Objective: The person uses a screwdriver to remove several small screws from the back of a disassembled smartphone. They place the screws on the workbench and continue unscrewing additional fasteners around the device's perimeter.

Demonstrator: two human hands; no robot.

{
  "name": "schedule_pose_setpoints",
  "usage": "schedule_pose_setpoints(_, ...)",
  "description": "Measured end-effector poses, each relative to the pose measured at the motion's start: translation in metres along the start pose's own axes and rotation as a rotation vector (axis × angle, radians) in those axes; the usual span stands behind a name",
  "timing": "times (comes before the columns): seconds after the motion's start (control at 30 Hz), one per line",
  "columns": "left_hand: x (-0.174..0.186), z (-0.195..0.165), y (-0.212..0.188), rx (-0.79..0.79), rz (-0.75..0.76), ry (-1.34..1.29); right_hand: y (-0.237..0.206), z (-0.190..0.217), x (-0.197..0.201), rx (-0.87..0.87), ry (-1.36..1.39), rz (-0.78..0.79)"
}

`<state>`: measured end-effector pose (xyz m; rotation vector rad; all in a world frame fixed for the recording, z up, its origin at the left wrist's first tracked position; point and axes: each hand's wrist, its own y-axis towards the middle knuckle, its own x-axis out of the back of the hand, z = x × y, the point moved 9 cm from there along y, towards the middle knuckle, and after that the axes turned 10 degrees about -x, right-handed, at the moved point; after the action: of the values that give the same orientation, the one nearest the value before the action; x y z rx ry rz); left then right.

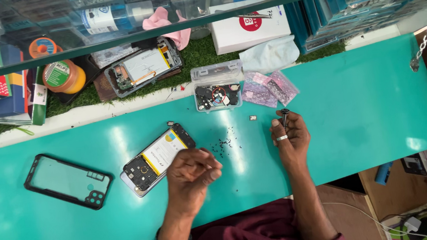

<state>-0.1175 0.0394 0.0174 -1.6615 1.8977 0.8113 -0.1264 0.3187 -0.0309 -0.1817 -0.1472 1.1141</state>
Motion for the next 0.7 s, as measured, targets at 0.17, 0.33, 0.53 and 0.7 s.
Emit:
schedule_pose_setpoints(0.17, -0.032, -0.003, -0.014, -0.025, 0.180, -0.158, 0.000, 0.001, 0.000, -0.004, -0.016, -0.006)
schedule_pose_setpoints(0.33, -0.047, -0.009, -0.015, -0.055, 0.203, -0.198, 0.000, 0.001, 0.000, 0.001, -0.015, -0.006)
schedule_pose_setpoints(0.53, -0.046, -0.007, -0.015, -0.041, 0.185, -0.155, 0.001, -0.001, 0.001, -0.010, 0.010, -0.005)
schedule_pose_setpoints(0.7, -0.022, 0.005, -0.010, -0.015, -0.035, -0.217, 0.001, -0.001, 0.001, 0.007, 0.011, 0.006)
